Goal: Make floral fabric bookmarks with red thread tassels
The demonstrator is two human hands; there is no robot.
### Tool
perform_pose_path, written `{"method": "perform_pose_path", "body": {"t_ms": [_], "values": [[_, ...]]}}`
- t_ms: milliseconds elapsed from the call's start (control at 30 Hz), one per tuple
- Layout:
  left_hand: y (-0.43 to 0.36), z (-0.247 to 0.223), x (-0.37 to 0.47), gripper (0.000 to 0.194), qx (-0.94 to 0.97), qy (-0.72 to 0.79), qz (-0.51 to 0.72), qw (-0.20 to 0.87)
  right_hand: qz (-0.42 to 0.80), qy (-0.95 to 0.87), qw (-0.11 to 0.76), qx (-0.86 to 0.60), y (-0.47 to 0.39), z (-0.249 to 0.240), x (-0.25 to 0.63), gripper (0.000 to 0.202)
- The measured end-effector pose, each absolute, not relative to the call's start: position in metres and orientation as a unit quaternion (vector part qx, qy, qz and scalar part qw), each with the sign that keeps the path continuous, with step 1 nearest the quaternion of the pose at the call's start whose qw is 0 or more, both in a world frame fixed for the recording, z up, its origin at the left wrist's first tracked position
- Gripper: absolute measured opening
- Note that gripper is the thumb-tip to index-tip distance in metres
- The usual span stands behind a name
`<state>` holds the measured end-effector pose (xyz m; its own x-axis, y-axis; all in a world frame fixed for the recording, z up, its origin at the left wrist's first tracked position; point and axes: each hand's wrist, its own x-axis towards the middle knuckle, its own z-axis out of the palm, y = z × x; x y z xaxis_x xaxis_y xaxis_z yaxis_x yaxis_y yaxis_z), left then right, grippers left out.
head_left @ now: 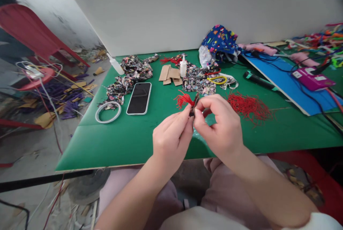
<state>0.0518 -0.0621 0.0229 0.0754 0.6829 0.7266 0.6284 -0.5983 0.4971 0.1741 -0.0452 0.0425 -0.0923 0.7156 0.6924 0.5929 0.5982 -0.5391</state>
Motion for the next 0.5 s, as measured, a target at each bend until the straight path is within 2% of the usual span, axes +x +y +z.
{"method": "perform_pose_path", "body": {"t_ms": [500], "values": [[-0.0609, 0.0269, 0.0532, 0.024, 0.683, 0.511, 0.51, 0.111, 0.052, -0.728, 0.507, -0.458, -0.0427, 0.034, 0.1722, 0.006]]}}
